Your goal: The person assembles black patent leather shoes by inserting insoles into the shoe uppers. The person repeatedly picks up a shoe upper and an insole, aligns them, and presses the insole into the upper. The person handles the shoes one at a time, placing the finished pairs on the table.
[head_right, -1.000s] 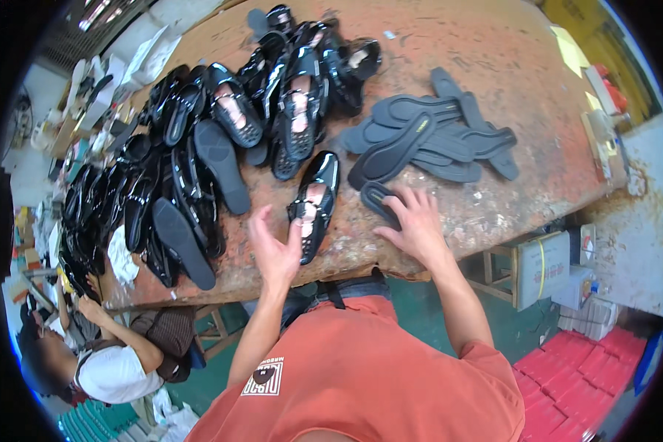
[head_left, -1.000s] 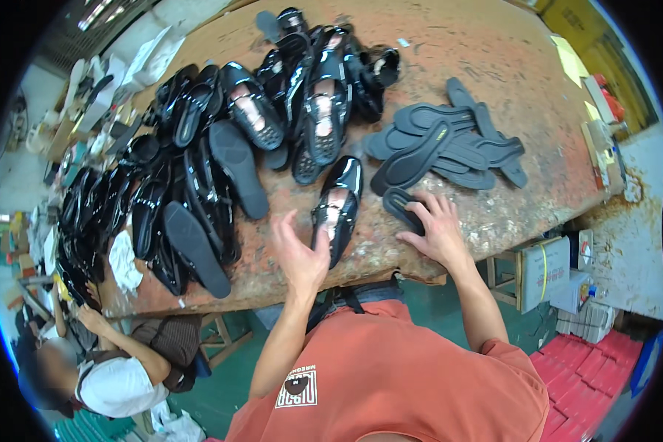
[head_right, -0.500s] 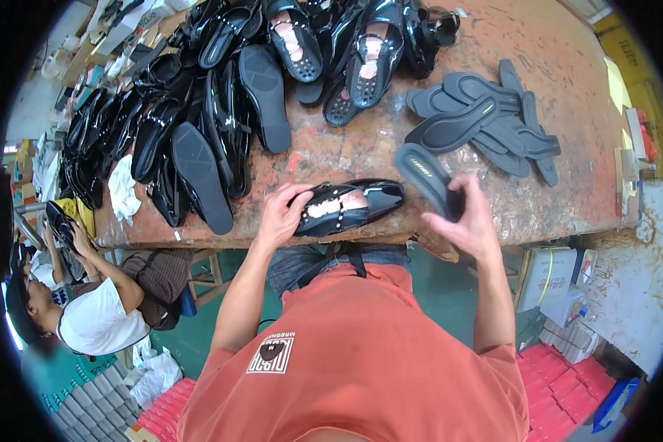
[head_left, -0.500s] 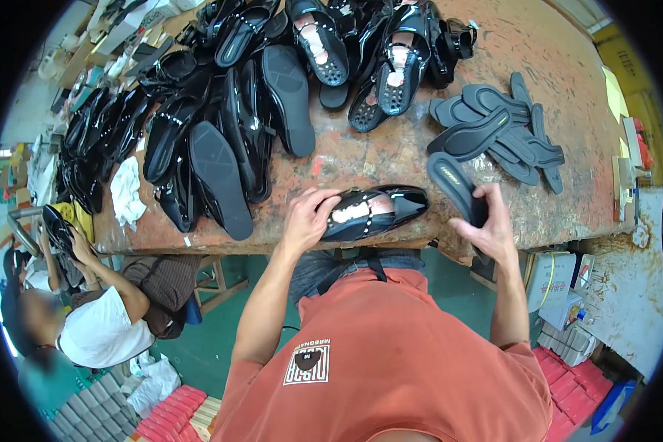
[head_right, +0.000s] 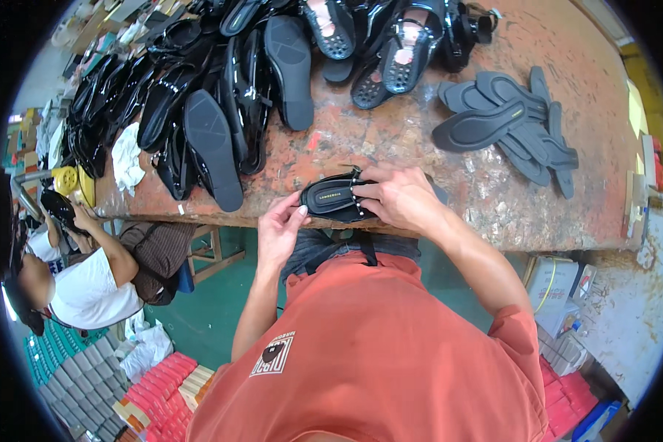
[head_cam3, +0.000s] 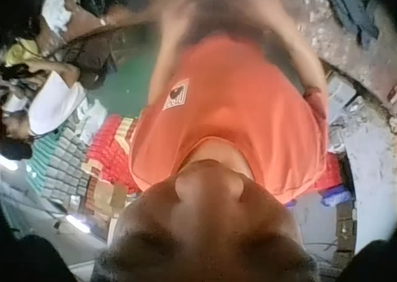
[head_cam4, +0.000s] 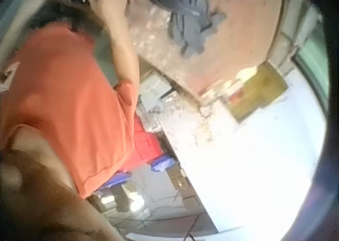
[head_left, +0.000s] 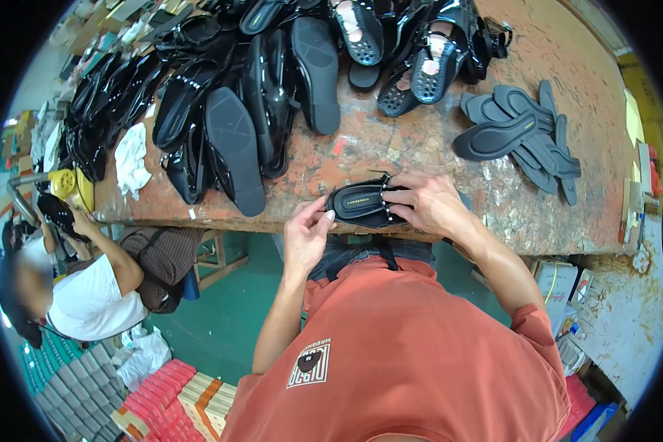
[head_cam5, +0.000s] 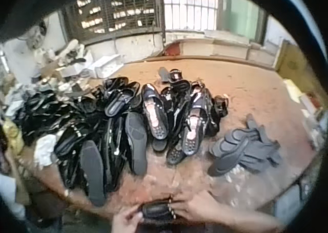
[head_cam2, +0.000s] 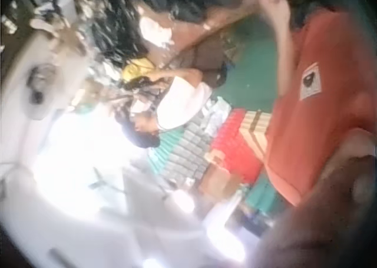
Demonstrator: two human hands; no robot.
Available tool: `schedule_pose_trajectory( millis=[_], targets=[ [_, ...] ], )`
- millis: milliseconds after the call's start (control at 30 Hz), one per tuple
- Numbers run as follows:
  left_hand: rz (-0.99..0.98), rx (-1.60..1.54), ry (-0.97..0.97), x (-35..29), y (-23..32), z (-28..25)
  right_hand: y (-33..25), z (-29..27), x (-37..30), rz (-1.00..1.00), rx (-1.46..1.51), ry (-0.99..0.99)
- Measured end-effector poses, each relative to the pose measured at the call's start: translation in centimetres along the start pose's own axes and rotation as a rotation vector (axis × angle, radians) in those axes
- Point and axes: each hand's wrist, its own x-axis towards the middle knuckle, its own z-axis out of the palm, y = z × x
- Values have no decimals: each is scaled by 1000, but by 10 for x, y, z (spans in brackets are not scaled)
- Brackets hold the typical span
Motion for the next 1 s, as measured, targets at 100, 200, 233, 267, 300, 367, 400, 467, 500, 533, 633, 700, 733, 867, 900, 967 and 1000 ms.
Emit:
schedule_pose_trajectory(
  millis=[100,200,233,267,300,367,400,467,500,533,633,700,733,867,900,967,1000],
  targets=[
    [38,46,0,-3,5,1,0,13,5,-9,36,8],
    [23,40,13,-4,10,3,0,18,7,-45,-24,19],
    [25,36,23,-4,10,5,-2,19,8,-48,-49,18],
    [26,31,32,-4,11,8,-3,19,9,-49,-74,16],
    [32,56,40,-4,12,10,-4,19,9,-49,-100,15],
    [44,106,55,-3,15,14,-6,20,10,-40,-123,-5],
    [25,132,60,-2,14,15,-7,21,10,-35,-135,-15],
    [-2,181,69,2,15,18,-7,22,10,-63,-159,12],
    [-14,206,72,4,17,19,-7,22,10,-76,-171,27],
    [45,292,108,7,19,21,-6,23,11,-71,-191,4],
    [163,467,171,18,26,26,-9,25,11,-32,-256,-65],
    [166,477,176,27,29,26,-14,13,13,-1,-310,-110],
    [208,486,174,24,31,25,-17,5,8,-27,-374,-35],
    [201,456,130,22,34,21,-27,-8,-3,288,-468,-45],
    [230,504,111,22,35,20,-26,-5,-4,303,-478,-41],
    [286,602,79,22,39,15,-25,-1,-1,329,-492,-35],
    [631,678,105,26,36,12,-24,1,0,338,-475,-55]
  ],
)
